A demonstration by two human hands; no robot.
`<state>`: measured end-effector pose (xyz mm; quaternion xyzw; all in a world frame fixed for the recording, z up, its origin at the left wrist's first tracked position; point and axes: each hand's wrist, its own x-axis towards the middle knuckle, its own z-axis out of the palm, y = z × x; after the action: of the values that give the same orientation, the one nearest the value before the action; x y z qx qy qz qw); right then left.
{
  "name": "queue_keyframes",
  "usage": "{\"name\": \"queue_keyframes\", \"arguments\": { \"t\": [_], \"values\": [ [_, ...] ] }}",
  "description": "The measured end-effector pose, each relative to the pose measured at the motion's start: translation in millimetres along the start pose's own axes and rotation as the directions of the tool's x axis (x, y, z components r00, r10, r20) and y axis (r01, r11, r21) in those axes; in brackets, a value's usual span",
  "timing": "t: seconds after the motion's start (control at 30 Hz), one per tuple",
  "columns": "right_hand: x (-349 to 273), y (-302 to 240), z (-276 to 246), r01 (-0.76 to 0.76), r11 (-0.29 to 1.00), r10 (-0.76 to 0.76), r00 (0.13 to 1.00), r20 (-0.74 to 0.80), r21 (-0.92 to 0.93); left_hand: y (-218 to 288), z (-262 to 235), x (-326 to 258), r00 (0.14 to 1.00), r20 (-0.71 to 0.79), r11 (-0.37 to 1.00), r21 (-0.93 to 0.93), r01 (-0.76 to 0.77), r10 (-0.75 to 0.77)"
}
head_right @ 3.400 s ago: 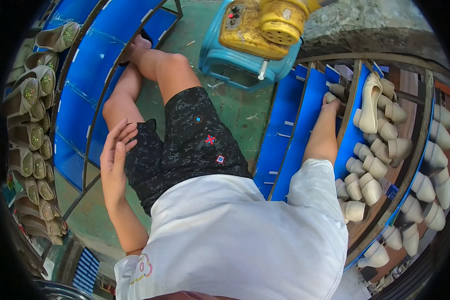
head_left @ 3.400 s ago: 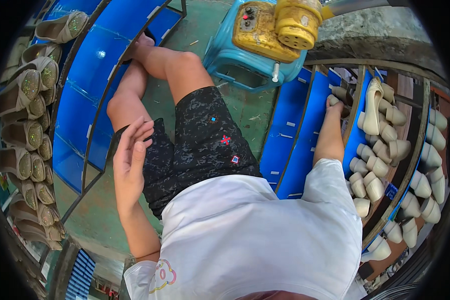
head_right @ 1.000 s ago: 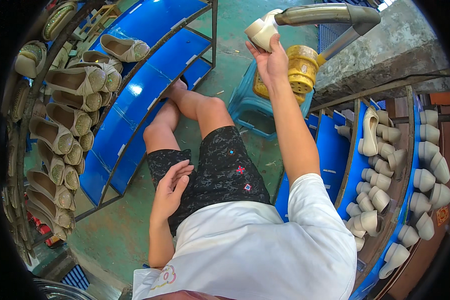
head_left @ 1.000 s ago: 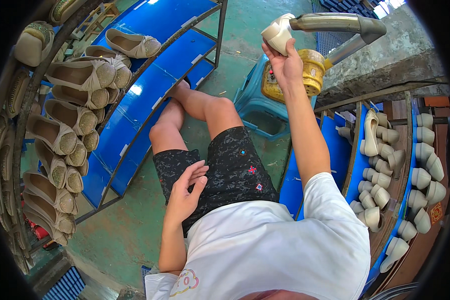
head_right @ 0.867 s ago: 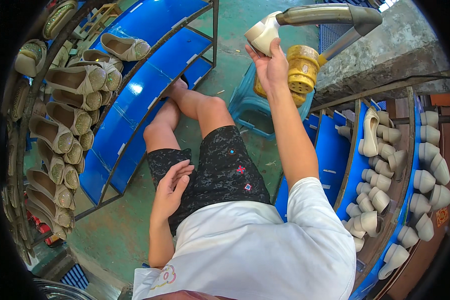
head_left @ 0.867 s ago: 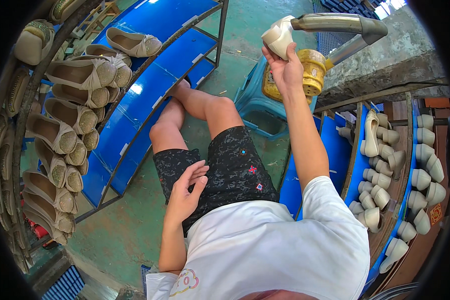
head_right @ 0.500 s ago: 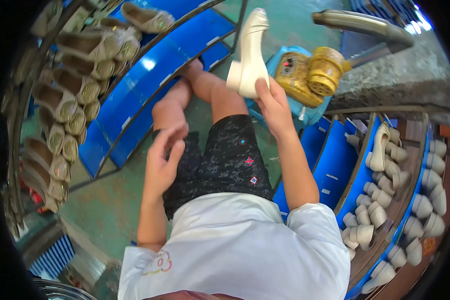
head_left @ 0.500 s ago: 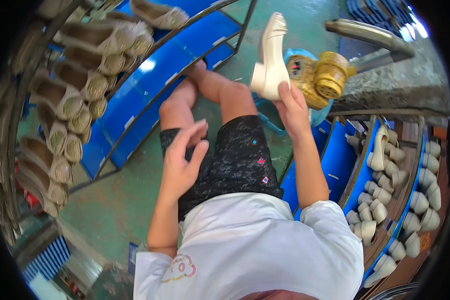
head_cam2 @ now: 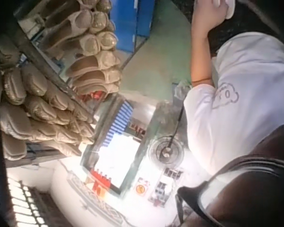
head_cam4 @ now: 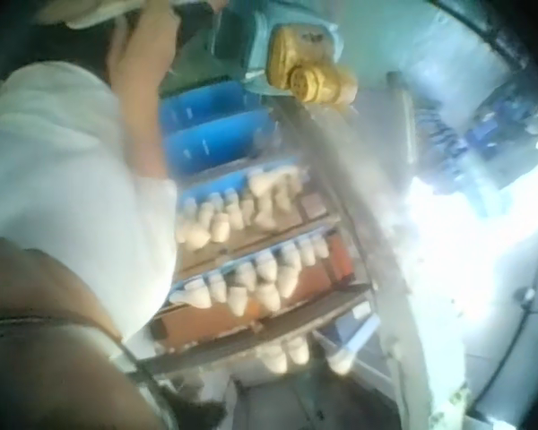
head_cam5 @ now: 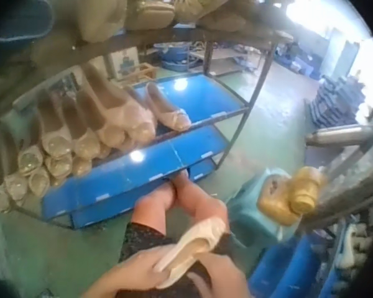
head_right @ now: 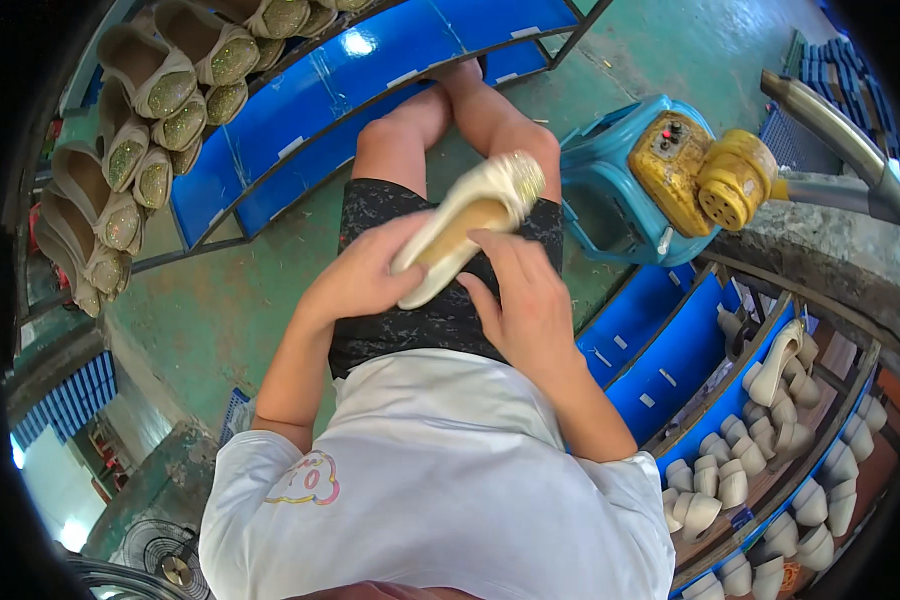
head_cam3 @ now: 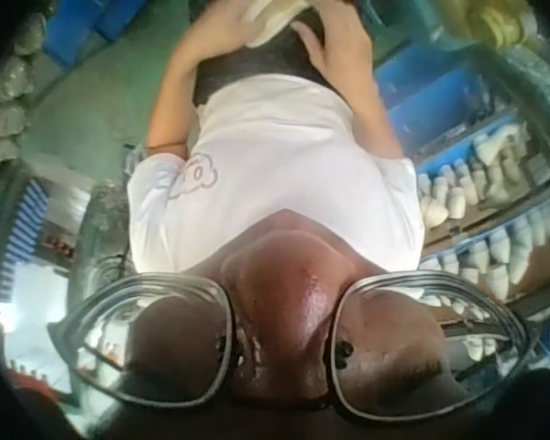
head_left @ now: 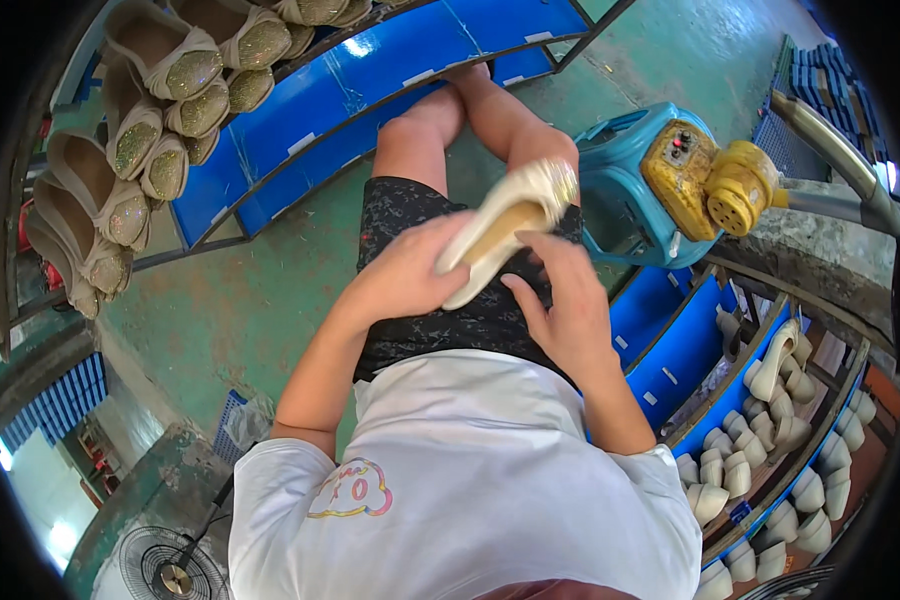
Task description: Inspecting shoes from a rack and applying glue using a syringe in a factory setting.
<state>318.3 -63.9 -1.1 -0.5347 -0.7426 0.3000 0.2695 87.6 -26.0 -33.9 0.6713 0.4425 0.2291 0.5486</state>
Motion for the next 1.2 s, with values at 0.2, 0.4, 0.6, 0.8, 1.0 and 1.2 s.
{"name": "queue_keyframes", "arguments": {
  "t": [0.2,0.4,0.6,0.8,1.0,1.2],
  "values": [
    [0,36,45,0.190,0.981,-0.177,0.956,0.233,-0.037,-20,8,-20,0.988,0.147,0.936,0.338,-0.097,0.049],
    [-7,44,81,0.056,0.993,-0.043,0.991,0.130,-0.101,-17,28,-15,0.996,0.000,0.798,0.598,0.075,-0.094],
    [-14,42,81,0.010,0.986,0.007,0.995,0.101,-0.167,-27,43,14,0.983,0.068,0.755,0.651,0.085,-0.169],
    [-18,45,81,0.021,0.990,-0.013,0.998,0.063,-0.137,-29,56,17,0.987,-0.014,0.714,0.690,0.124,-0.158],
    [-23,59,83,-0.004,0.997,0.001,0.999,0.043,0.076,-29,50,13,0.984,-0.011,0.754,0.640,0.146,-0.180],
    [-13,49,72,0.041,0.999,-0.043,0.997,0.062,0.026,-27,47,2,0.978,-0.038,0.724,0.666,0.176,-0.203]
  ]
}}
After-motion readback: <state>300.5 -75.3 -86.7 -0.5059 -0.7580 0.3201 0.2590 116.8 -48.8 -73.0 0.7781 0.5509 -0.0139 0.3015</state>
